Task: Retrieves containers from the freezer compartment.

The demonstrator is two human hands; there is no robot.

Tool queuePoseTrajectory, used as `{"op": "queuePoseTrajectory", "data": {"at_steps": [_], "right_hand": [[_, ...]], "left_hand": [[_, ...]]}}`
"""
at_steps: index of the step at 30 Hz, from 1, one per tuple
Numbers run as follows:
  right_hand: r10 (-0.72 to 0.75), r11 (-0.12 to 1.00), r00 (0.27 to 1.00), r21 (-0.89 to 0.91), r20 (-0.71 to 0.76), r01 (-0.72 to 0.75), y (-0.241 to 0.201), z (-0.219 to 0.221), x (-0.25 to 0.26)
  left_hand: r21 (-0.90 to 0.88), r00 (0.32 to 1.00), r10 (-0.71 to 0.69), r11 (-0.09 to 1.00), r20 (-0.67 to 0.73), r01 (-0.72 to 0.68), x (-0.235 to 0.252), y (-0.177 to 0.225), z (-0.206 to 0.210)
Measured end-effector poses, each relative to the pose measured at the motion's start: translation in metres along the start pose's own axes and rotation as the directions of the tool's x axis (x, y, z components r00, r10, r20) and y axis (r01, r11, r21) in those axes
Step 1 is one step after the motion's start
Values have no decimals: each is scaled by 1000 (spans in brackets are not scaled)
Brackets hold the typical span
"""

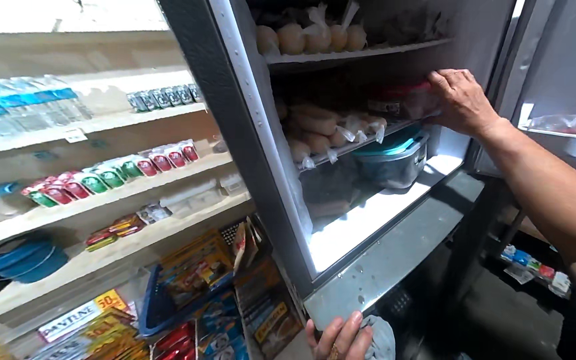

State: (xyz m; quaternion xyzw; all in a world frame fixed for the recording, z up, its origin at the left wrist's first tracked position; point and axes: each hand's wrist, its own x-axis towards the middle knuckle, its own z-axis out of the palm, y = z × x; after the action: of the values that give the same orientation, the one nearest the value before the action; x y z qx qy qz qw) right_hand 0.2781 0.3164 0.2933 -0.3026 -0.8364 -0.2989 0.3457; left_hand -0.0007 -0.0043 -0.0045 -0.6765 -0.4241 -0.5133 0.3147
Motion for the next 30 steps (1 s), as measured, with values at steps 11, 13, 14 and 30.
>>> {"op": "queuePoseTrajectory", "data": {"at_steps": [11,13,14,30], "right_hand": [[-34,999,984,18,-174,38,-10,-21,-22],[-40,999,980,1,-194,41,-11,-20,-23],[-27,999,981,11,-190,30,-13,-23,-23],[359,841,921,481,-149,-250,-1,-194,-57]], "left_hand": [[-25,1000,-6,1000,-18,6,0,0,2],[-25,1000,-3,1000,-25,3,0,0,3],[-23,999,-1,1000,-32,0,-1,0,4],[-41,997,42,998,-60,-44,0,-6,7]]}}
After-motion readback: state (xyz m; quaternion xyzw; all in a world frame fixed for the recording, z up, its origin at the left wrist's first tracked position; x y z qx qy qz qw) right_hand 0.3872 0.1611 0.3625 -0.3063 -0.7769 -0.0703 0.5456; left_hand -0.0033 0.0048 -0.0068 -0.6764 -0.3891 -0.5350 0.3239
